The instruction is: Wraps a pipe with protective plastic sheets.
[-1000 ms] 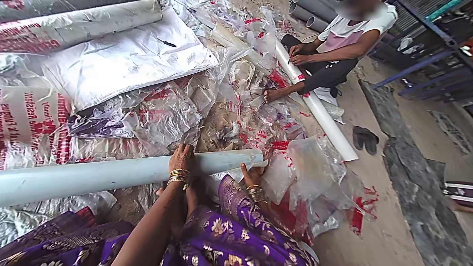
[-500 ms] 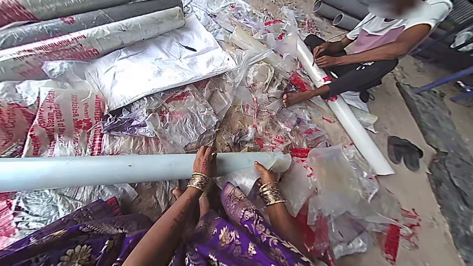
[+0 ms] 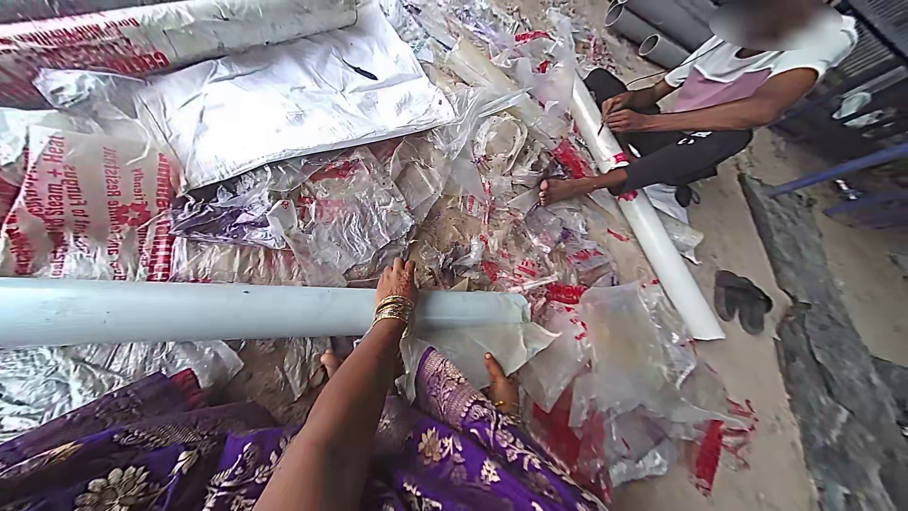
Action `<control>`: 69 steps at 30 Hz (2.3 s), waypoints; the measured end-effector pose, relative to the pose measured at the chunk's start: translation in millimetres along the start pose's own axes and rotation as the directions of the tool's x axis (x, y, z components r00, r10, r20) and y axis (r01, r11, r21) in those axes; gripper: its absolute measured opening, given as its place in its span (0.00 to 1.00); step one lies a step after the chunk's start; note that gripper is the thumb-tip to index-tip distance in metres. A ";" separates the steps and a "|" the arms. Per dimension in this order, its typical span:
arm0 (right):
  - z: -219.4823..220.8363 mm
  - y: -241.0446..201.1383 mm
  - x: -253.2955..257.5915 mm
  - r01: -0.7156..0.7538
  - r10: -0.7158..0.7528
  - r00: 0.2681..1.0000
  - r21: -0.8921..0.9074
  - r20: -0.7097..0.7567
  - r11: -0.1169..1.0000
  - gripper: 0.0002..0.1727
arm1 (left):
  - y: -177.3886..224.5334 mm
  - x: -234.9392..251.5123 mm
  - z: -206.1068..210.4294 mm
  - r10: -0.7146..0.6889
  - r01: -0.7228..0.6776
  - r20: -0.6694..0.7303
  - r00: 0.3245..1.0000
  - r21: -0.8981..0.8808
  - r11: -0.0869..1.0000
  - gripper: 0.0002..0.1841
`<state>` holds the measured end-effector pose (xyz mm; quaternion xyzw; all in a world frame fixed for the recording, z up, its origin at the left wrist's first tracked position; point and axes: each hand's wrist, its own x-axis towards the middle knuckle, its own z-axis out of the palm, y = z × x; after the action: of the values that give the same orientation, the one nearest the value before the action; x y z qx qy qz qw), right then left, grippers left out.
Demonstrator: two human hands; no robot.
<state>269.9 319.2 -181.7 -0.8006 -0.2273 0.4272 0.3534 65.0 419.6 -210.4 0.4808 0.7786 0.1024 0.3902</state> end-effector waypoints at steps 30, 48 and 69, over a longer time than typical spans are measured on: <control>-44.5 -19.2 -35.6 0.119 -0.124 0.991 0.104 0.042 0.987 0.18 | -45.9 16.2 -34.1 0.015 -0.025 -0.190 0.982 -0.048 0.999 0.19; -64.9 -52.9 -59.7 0.158 -0.158 0.987 0.122 -0.012 0.980 0.07 | -93.5 -43.7 28.1 0.369 -0.544 -0.678 0.636 -0.054 0.837 0.10; -235.6 -158.9 -72.8 0.348 -0.526 0.575 -0.394 -0.627 0.851 0.27 | -65.5 0.6 -26.5 0.279 -0.386 -0.458 0.844 -0.159 0.909 0.17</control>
<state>420.3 285.9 67.9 -0.8544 -0.3103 -0.0488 0.4139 2.3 392.0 -227.8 0.5233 0.7299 0.3664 0.2433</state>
